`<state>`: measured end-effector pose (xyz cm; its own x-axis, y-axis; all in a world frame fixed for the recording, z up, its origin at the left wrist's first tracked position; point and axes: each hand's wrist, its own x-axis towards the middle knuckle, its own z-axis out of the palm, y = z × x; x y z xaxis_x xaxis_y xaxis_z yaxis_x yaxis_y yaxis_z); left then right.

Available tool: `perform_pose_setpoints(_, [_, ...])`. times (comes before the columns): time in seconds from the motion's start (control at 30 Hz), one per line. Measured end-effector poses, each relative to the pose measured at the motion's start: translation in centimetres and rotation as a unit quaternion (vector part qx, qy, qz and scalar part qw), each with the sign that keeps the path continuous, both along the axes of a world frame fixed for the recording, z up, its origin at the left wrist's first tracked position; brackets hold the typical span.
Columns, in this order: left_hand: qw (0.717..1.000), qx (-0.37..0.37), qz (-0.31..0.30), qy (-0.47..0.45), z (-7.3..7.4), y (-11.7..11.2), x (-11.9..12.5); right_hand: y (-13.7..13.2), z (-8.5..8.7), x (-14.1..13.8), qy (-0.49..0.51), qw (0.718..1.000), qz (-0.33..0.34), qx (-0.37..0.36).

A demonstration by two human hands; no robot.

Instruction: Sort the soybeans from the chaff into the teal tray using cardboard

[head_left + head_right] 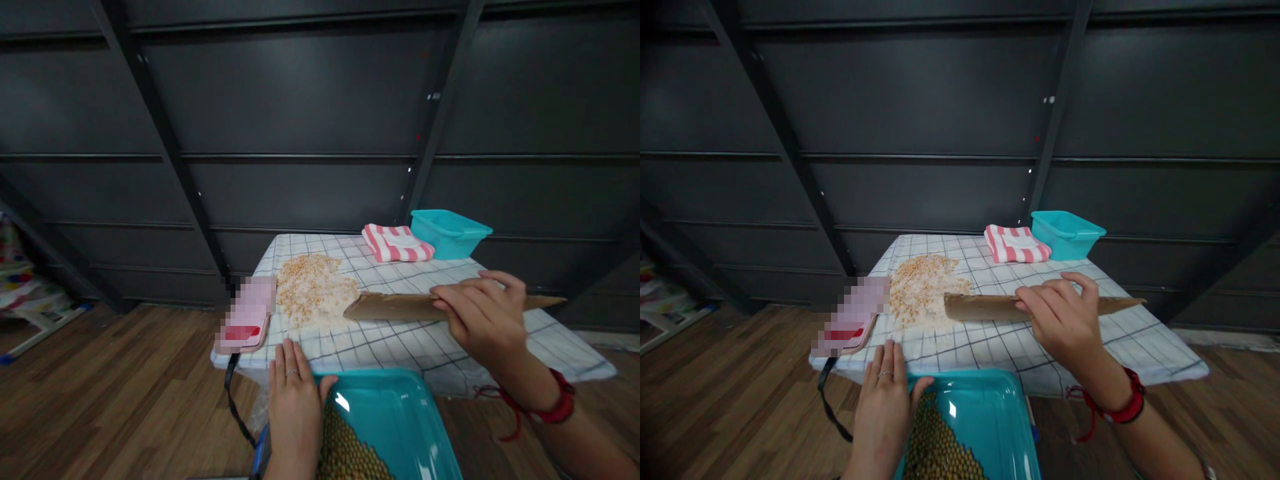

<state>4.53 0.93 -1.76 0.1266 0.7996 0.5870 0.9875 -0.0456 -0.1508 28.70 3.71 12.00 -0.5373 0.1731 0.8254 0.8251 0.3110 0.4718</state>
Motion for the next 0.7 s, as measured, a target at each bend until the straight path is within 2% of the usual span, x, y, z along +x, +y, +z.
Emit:
perform_pose_setpoints(0.17, [1.000, 0.008, 0.007, 0.014, 0.1, -0.1, 0.1, 0.0, 0.3, 0.5, -0.014, 1.000, 0.001, 0.006])
perform_pose_setpoints(0.53, [1.000, 0.022, 0.014, 0.018, 0.2, -0.2, 0.2, -0.8, -0.3, 1.0, -0.008, 1.000, 0.018, -0.022])
perform_pose_setpoints(0.7, [1.000, 0.020, -0.006, 0.000, 0.1, -0.1, 0.1, -1.2, -0.4, 1.0, -0.004, 0.999, 0.026, -0.034])
